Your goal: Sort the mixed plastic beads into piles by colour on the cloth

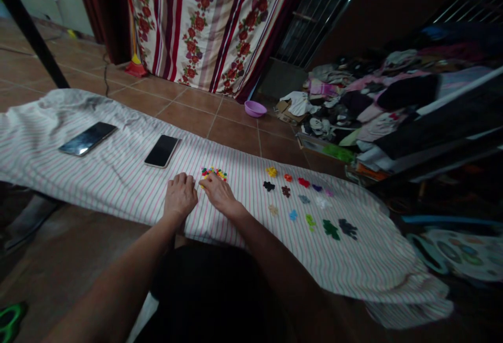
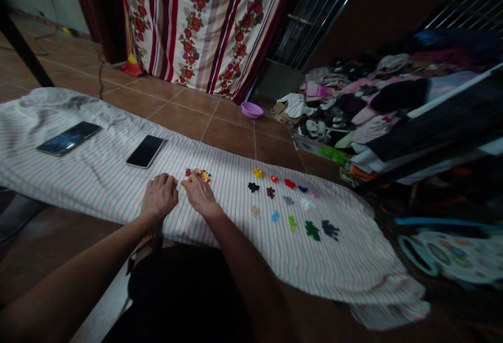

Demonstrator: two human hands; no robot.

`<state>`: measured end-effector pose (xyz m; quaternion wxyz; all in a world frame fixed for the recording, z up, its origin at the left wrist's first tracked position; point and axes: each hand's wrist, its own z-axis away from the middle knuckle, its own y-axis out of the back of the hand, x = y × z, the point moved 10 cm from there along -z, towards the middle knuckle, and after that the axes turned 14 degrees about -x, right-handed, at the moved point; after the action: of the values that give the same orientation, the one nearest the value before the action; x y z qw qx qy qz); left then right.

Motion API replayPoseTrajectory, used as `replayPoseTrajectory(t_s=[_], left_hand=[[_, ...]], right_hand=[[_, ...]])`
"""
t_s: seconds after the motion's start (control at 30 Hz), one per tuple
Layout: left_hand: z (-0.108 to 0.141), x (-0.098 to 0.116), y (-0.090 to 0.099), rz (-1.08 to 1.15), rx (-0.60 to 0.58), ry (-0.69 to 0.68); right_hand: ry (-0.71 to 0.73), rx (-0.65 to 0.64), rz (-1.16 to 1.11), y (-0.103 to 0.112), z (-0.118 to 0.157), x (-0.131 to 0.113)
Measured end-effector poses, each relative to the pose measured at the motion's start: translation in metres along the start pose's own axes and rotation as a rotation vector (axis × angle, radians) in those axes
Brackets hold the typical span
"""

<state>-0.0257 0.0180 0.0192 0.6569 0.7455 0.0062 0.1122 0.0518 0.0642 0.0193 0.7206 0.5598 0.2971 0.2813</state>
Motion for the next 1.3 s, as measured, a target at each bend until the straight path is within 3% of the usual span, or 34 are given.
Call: replayPoseTrajectory(t_s=[0.27, 0.5, 0.83, 1.13, 1.3], left_hand=[[0.000, 0.000, 0.001, -0.012, -0.008, 0.008], [0.001, 0.001, 0.004, -0.026, -0.001, 0.004], [0.001, 0.003, 0.005, -0.020, -0.018, 0.008], [0.001, 0.004, 0.007, -0.009, -0.026, 0.003], [0.000, 0.003, 0.005, -0.001, -0.032, 0.008]], right_hand=[[0.056, 0.056, 0.144, -0.008, 0.000, -0.013], [0.100, 0.110, 0.113, -0.012, 0.005, -0.015], [0.200, 0.292, -0.005, -0.002, 0.032, -0.016], [0.004, 0.329, -0.141, 0.014, 0.041, 0.033], [-0.146, 0.389, -0.202, 0.019, 0.050, 0.080]])
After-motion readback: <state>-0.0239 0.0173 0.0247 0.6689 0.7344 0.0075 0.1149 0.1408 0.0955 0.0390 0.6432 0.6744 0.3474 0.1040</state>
